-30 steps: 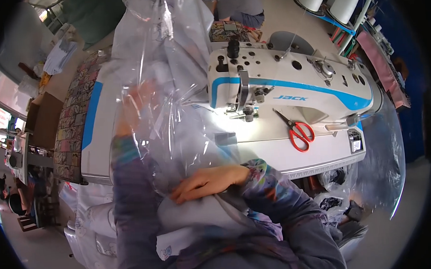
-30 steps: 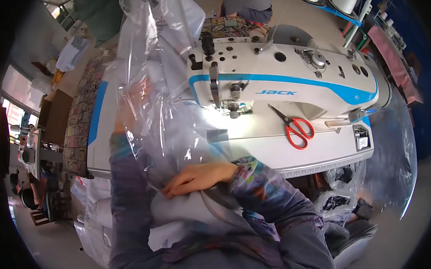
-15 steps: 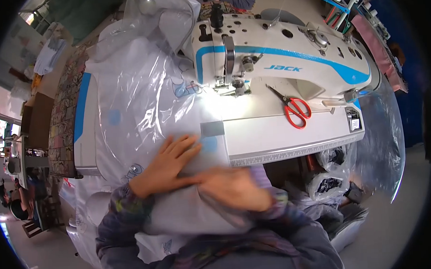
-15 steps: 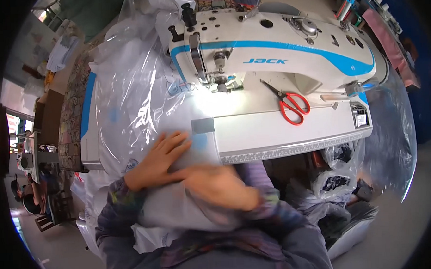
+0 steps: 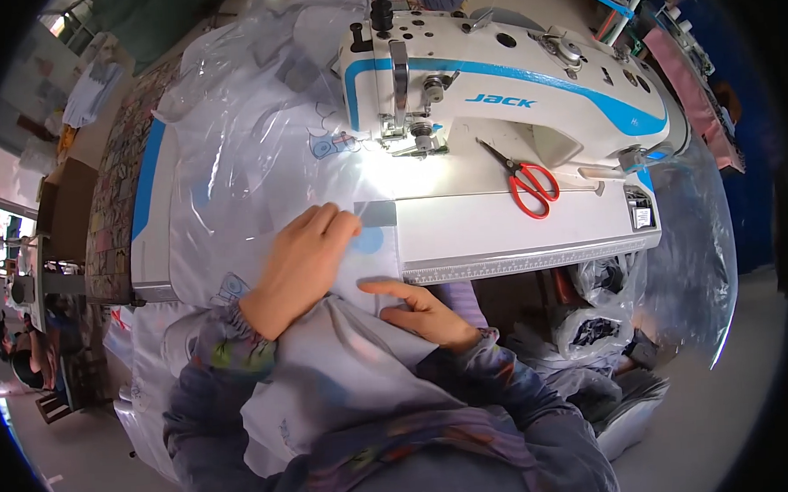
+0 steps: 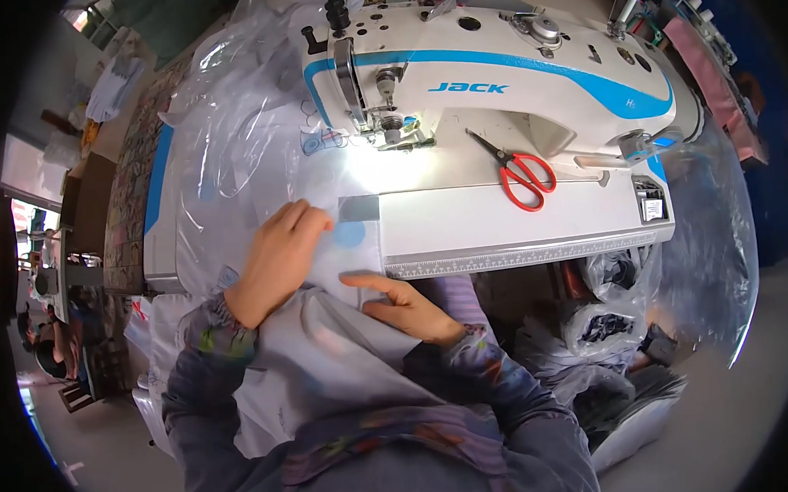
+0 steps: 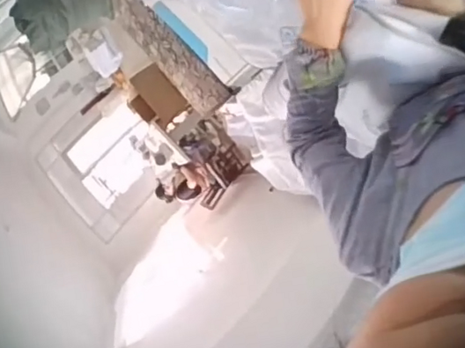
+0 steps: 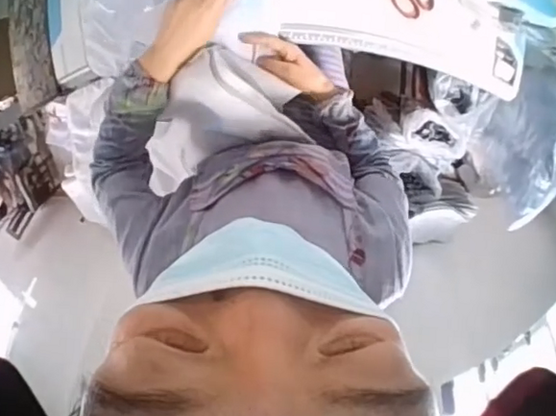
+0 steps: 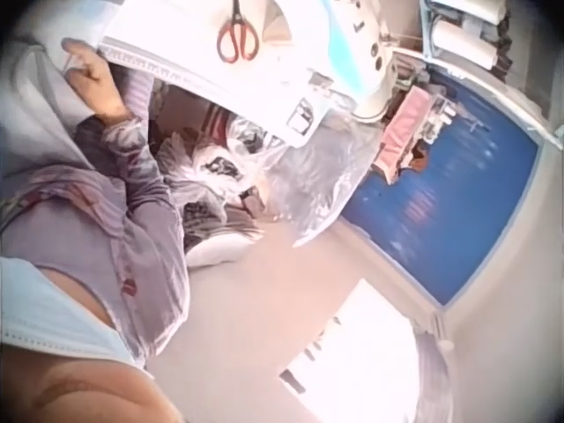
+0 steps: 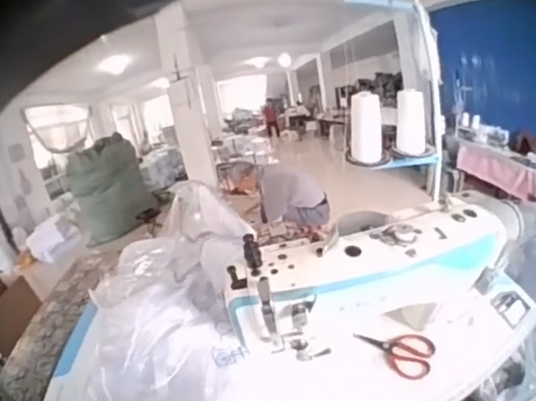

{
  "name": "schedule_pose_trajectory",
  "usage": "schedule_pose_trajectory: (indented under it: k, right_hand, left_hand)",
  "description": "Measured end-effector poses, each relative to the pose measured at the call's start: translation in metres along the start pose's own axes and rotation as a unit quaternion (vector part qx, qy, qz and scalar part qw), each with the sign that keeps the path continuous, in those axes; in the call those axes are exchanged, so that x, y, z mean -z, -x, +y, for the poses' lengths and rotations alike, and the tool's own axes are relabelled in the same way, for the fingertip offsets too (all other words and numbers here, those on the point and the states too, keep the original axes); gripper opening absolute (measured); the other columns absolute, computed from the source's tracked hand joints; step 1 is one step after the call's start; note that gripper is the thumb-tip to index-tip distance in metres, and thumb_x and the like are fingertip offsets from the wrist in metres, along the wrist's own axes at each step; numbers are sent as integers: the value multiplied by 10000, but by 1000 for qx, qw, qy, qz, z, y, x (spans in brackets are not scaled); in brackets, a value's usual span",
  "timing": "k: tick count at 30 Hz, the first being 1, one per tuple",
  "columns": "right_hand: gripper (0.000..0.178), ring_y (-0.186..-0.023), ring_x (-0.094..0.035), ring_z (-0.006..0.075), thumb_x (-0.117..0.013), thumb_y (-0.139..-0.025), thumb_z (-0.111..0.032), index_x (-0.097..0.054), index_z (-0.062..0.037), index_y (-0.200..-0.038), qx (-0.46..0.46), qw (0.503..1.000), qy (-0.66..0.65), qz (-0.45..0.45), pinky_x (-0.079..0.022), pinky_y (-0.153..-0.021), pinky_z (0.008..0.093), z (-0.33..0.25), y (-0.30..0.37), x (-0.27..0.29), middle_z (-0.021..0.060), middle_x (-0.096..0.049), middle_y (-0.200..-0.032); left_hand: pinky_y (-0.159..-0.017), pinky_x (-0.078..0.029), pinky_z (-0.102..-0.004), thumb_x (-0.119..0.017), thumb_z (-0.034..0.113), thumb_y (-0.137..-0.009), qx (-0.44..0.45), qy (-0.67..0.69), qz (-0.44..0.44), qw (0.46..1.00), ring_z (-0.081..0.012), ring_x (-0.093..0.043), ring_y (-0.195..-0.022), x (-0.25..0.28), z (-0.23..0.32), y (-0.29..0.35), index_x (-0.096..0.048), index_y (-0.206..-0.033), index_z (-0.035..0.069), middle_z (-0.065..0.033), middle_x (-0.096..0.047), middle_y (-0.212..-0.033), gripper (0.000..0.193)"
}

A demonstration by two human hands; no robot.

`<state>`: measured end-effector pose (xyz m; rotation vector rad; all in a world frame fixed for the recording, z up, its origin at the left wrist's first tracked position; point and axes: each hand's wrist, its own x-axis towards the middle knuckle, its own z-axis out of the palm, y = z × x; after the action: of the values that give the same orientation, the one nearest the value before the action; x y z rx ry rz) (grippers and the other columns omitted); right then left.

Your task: Sewing plastic protective sheets onto patterned fabric items using an industrial sewing machine.

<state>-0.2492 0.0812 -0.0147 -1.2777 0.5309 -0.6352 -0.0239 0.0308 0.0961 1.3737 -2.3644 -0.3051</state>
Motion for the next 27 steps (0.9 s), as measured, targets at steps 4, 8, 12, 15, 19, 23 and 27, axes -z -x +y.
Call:
schedule_pose_trajectory:
  k: [4,8,12,15,19,23,27]
  right_hand:
    - [616,-1016,-521,54,-513,-888,88,-462,-54,-1485,-168,975,-122,83,-437,-883,217,-45,31,18,12,-505,-1434]
    - [679,-1288,-441,98,-492,-896,94,-372,-66,-1544,-133,976,-149,83,-364,-1049,242,-56,32,26,33,-376,-1557]
    - [715,-1417,-324,126,-495,-908,92,-306,-75,-1577,-118,983,-111,83,-279,-1138,266,-50,21,19,54,-299,-1610]
    - [720,-1443,-302,144,-503,-913,89,-273,-48,-1582,-93,982,-139,86,-270,-1155,282,-39,11,16,70,-294,-1612]
    - [761,-1461,-262,155,-519,-891,70,-220,-10,-1586,-78,974,-191,96,-239,-1167,283,-30,-3,16,90,-270,-1620]
    - [775,-1438,-301,153,-516,-875,76,-210,5,-1584,-87,981,-131,110,-255,-1156,281,-43,-21,19,91,-289,-1605]
    - [737,-1312,-483,165,-475,-886,76,-242,-9,-1579,-81,970,-208,96,-373,-1091,297,-39,-37,31,108,-456,-1482]
  left_hand:
    - [-759,-517,-417,-601,50,-905,2,38,-3,999,-352,-622,-878,-17,4,-5,-614,-1059,26,-128,-594,-927,156]
    - [-746,-520,-417,-609,84,-917,3,101,8,995,-353,-645,-892,-30,7,0,-626,-1110,7,-136,-629,-1010,209]
    - [-738,-525,-417,-606,86,-911,10,70,-38,997,-350,-656,-896,-40,13,-8,-631,-1144,9,-144,-641,-1068,247]
    - [-718,-530,-420,-605,88,-905,11,60,-42,997,-346,-657,-863,-47,11,-16,-636,-1117,25,-139,-635,-1030,224]
    - [-690,-529,-430,-607,88,-899,12,39,-37,998,-342,-653,-801,-57,6,-27,-627,-1024,33,-135,-613,-943,138]
    - [-657,-528,-440,-616,108,-900,15,18,-22,999,-339,-652,-756,-64,-2,-38,-620,-953,41,-135,-604,-925,85]
    - [-642,-529,-446,-612,133,-912,9,-9,-14,1000,-340,-656,-747,-65,-9,-51,-626,-928,45,-135,-608,-930,91]
